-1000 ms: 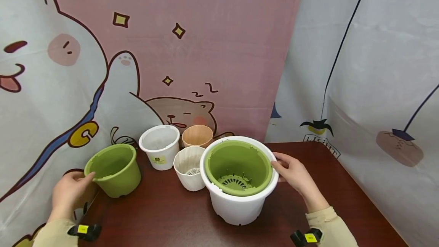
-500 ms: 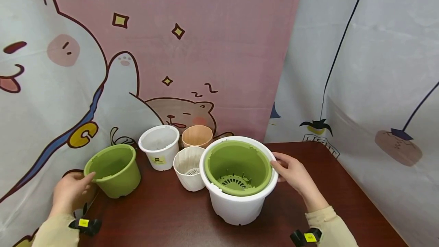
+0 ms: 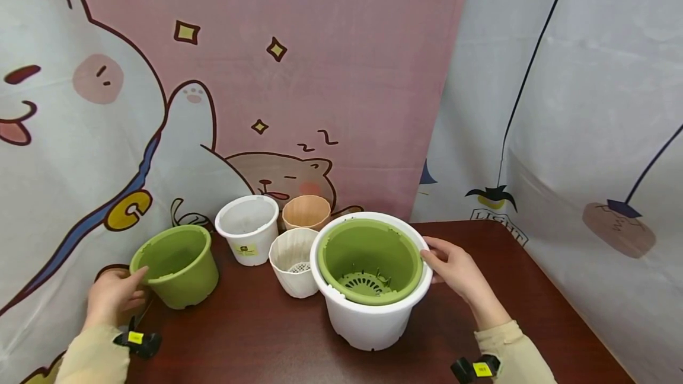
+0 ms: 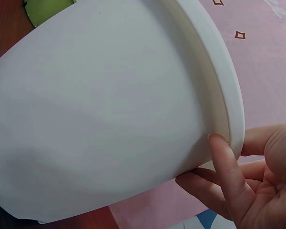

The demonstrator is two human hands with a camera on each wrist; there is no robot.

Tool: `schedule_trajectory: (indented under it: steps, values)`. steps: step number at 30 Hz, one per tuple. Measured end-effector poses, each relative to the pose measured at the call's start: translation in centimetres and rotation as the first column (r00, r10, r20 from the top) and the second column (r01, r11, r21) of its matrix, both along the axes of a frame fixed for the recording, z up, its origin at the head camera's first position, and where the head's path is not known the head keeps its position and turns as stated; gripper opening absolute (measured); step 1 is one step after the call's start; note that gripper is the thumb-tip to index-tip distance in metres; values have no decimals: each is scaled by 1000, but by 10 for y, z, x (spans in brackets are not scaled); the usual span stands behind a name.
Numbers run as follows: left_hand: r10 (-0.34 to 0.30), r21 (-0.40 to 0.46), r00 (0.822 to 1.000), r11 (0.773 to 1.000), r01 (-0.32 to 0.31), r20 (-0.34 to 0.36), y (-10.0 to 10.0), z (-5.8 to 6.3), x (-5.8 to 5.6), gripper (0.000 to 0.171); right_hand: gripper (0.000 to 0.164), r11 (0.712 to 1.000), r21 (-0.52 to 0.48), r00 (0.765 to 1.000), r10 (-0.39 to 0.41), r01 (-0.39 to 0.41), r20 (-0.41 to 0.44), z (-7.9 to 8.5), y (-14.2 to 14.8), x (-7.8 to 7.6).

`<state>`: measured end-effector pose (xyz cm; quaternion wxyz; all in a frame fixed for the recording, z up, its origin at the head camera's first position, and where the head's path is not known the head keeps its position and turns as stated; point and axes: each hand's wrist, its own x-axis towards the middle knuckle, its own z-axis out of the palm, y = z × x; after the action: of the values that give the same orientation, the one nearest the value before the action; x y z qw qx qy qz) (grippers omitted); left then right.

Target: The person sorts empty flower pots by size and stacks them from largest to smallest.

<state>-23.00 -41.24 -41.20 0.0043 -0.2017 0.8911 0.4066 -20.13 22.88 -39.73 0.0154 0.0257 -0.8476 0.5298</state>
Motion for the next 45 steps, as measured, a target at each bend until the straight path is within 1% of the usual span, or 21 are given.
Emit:
schedule_trajectory:
  steps: [2,7,9,11,14,19,23,26,30,33,35,38,42,45]
  values:
    - [-7,-17,1000,1000,7,8,0,-2,-1,90,49,1000,2,1000,0,0,0,0,0,0]
    - [-37,-92,999,995,40,28,2,-3,-2,85,49,1000,4,1000,0,0,-4,0,0,0]
    - [-45,-90,999,995,47,30,3,-4,-3,82,49,1000,4,1000,0,0,-3,0,0,0]
    - [-41,-63,999,997,43,28,4,-5,-3,78,50,1000,4,1000,-1,1,-2,0,0,0]
    - [-21,5,999,1000,21,27,6,-7,-4,69,50,1000,3,1000,-2,2,-1,0,0,0]
    - [2,21,1000,1000,-3,12,9,-11,-6,58,50,1000,9,1000,-2,2,-4,0,0,0]
    - [12,84,1000,996,-12,-6,10,-14,-7,49,49,1000,8,1000,0,0,-5,1,0,0]
    - [15,113,1000,994,-13,-16,10,-15,-8,50,49,1000,5,1000,1,-1,-6,1,0,1]
    - [50,170,998,984,-45,-26,12,-18,-9,52,49,1000,10,1000,0,0,-8,1,0,1]
    - [80,215,996,974,-73,-27,14,-19,-11,49,49,1000,9,1000,0,1,-13,0,1,1]
    - [82,202,996,976,-76,-24,15,-18,-10,48,49,1000,4,1000,-1,1,-14,0,1,1]
    - [70,137,997,988,-66,-23,15,-17,-9,43,50,1000,1,1000,-5,5,-9,0,1,1]
    - [47,59,999,997,-46,-21,15,-16,-6,39,51,1000,3,1000,-10,10,-1,0,0,1]
    - [41,47,999,998,-40,-32,14,-15,-4,39,50,1000,0,1000,-9,9,-3,0,0,1]
